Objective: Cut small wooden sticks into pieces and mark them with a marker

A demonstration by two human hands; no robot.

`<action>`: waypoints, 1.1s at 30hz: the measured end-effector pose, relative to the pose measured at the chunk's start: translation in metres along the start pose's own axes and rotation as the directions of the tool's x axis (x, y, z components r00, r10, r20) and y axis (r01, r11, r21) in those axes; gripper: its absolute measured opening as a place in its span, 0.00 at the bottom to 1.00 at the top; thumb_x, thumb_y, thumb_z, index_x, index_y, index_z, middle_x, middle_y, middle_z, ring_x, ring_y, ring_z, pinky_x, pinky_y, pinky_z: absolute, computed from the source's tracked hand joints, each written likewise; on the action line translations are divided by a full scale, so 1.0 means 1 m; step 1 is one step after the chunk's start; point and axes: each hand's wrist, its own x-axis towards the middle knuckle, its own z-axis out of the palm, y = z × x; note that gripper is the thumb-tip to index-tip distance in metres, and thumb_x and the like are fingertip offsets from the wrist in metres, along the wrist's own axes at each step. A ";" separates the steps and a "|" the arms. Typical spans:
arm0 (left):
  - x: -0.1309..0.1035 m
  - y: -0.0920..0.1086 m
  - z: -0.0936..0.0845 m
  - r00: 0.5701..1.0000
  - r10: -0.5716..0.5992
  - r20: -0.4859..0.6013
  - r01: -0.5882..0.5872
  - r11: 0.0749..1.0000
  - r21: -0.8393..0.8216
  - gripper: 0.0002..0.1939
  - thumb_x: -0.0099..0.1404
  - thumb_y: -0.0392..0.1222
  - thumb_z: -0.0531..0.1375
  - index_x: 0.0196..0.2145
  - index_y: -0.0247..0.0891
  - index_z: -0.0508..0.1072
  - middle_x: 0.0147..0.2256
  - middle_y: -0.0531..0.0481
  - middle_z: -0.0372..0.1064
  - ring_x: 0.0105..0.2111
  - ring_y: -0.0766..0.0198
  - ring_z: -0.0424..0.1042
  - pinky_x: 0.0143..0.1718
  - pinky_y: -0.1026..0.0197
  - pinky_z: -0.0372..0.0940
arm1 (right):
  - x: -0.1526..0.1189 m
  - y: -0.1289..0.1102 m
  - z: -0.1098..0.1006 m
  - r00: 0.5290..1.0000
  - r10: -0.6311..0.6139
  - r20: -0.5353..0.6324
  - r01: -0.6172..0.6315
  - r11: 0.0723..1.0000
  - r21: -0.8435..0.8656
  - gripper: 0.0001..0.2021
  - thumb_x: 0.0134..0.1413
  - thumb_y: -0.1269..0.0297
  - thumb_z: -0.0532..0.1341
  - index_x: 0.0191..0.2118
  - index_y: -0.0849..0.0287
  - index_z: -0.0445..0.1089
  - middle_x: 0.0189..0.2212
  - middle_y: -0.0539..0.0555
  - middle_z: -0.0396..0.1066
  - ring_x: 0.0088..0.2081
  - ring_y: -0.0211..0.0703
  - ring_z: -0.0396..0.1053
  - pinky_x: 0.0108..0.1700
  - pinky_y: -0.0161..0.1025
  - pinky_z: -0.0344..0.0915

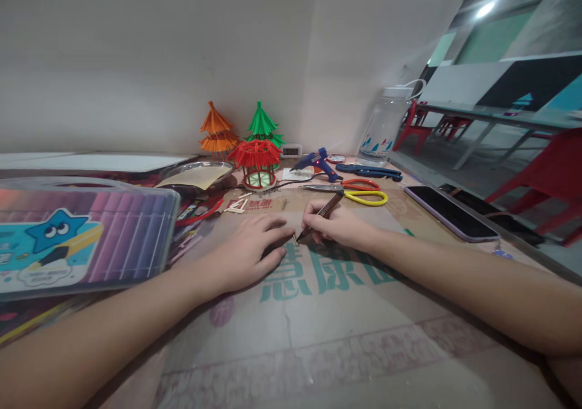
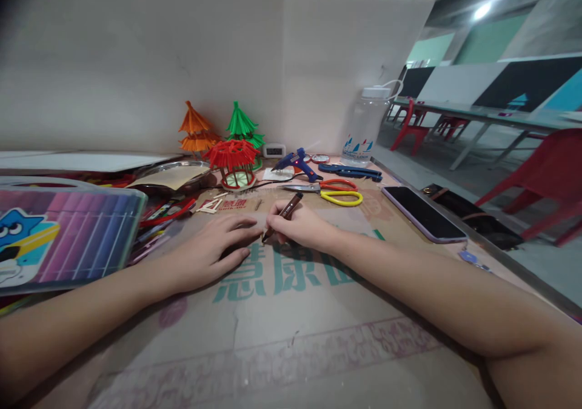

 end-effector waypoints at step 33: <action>0.000 0.000 -0.001 1.000 0.024 -0.009 -0.024 1.000 0.006 0.20 0.71 0.40 0.52 0.58 0.43 0.70 0.59 0.42 0.63 0.59 0.49 0.62 0.61 0.43 0.59 | 0.002 0.008 -0.002 0.999 -0.033 0.012 0.033 0.999 -0.008 0.07 0.53 0.62 0.59 0.27 0.59 0.66 0.14 0.46 0.65 0.17 0.33 0.61 0.19 0.29 0.53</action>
